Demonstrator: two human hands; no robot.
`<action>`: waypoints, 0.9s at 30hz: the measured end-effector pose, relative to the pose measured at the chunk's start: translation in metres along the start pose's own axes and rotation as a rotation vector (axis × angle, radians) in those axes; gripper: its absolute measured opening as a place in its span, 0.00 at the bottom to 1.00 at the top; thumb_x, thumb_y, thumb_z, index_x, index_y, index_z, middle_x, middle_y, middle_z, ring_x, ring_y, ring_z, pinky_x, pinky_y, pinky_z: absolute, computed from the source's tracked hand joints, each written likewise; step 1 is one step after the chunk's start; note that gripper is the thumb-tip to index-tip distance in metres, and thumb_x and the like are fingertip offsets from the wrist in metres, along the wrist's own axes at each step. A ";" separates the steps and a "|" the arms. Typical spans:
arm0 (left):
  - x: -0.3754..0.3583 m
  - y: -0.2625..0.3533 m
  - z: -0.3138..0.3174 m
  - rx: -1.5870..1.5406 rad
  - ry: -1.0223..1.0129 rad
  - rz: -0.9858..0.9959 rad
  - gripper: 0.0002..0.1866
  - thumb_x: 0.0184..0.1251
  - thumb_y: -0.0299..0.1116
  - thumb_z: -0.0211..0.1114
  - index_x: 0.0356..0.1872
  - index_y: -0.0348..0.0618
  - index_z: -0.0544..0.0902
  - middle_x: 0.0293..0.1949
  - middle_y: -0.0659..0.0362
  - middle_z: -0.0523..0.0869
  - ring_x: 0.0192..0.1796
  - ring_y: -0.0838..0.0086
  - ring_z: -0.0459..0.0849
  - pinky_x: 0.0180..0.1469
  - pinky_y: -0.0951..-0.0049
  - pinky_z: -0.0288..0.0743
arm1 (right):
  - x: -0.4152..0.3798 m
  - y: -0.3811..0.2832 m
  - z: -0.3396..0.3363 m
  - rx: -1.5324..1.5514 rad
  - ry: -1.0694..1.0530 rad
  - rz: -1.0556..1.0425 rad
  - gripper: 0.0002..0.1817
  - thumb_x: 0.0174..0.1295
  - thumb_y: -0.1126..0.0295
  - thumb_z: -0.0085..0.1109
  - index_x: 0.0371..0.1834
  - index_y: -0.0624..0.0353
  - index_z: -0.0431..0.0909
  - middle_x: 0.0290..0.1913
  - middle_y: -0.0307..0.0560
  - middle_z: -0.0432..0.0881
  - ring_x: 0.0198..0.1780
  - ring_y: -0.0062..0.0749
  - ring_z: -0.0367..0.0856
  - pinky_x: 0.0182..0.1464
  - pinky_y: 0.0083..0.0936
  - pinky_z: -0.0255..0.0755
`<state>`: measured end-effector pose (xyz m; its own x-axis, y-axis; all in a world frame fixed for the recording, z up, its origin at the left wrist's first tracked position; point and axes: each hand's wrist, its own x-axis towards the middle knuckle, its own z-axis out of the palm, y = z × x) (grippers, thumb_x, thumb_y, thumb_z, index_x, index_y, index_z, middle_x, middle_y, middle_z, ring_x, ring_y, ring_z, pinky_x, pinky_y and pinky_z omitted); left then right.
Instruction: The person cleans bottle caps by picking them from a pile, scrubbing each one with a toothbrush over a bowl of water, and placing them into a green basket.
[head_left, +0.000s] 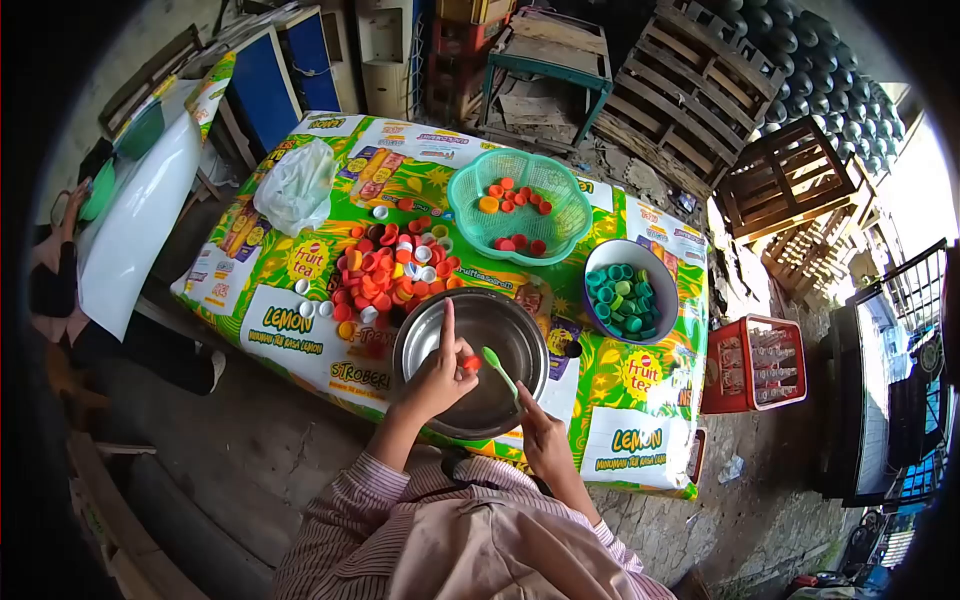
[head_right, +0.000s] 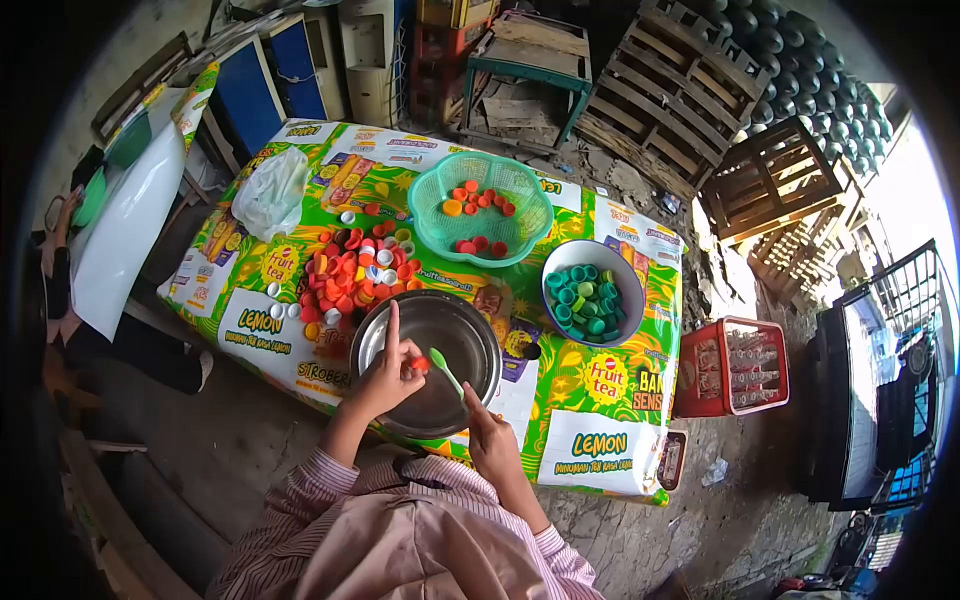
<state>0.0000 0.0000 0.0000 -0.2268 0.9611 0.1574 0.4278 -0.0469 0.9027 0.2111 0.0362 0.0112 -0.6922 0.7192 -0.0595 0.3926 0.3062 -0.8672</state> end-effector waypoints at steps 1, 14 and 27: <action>-0.001 -0.001 0.000 -0.010 0.000 -0.031 0.56 0.53 0.17 0.61 0.69 0.51 0.24 0.32 0.58 0.79 0.30 0.77 0.76 0.37 0.77 0.72 | 0.000 0.000 0.001 -0.001 0.057 -0.050 0.30 0.59 0.79 0.48 0.67 0.49 0.60 0.40 0.63 0.79 0.35 0.56 0.79 0.41 0.40 0.71; -0.002 0.002 -0.002 -0.779 0.026 -0.414 0.19 0.64 0.24 0.59 0.55 0.37 0.70 0.42 0.54 0.81 0.47 0.70 0.83 0.48 0.75 0.79 | -0.006 -0.008 0.004 -0.128 0.100 -0.105 0.30 0.58 0.80 0.48 0.67 0.50 0.60 0.38 0.62 0.80 0.32 0.56 0.79 0.33 0.40 0.72; 0.001 -0.004 -0.003 -0.865 -0.002 -0.422 0.15 0.65 0.25 0.57 0.53 0.39 0.72 0.46 0.56 0.80 0.49 0.69 0.82 0.50 0.75 0.78 | -0.008 0.010 0.023 0.391 0.149 0.230 0.25 0.64 0.77 0.45 0.66 0.54 0.62 0.27 0.43 0.77 0.22 0.25 0.72 0.26 0.22 0.67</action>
<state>-0.0039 0.0001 -0.0022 -0.2121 0.9453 -0.2480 -0.4824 0.1194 0.8678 0.2062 0.0194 -0.0081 -0.5090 0.8309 -0.2248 0.2481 -0.1085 -0.9626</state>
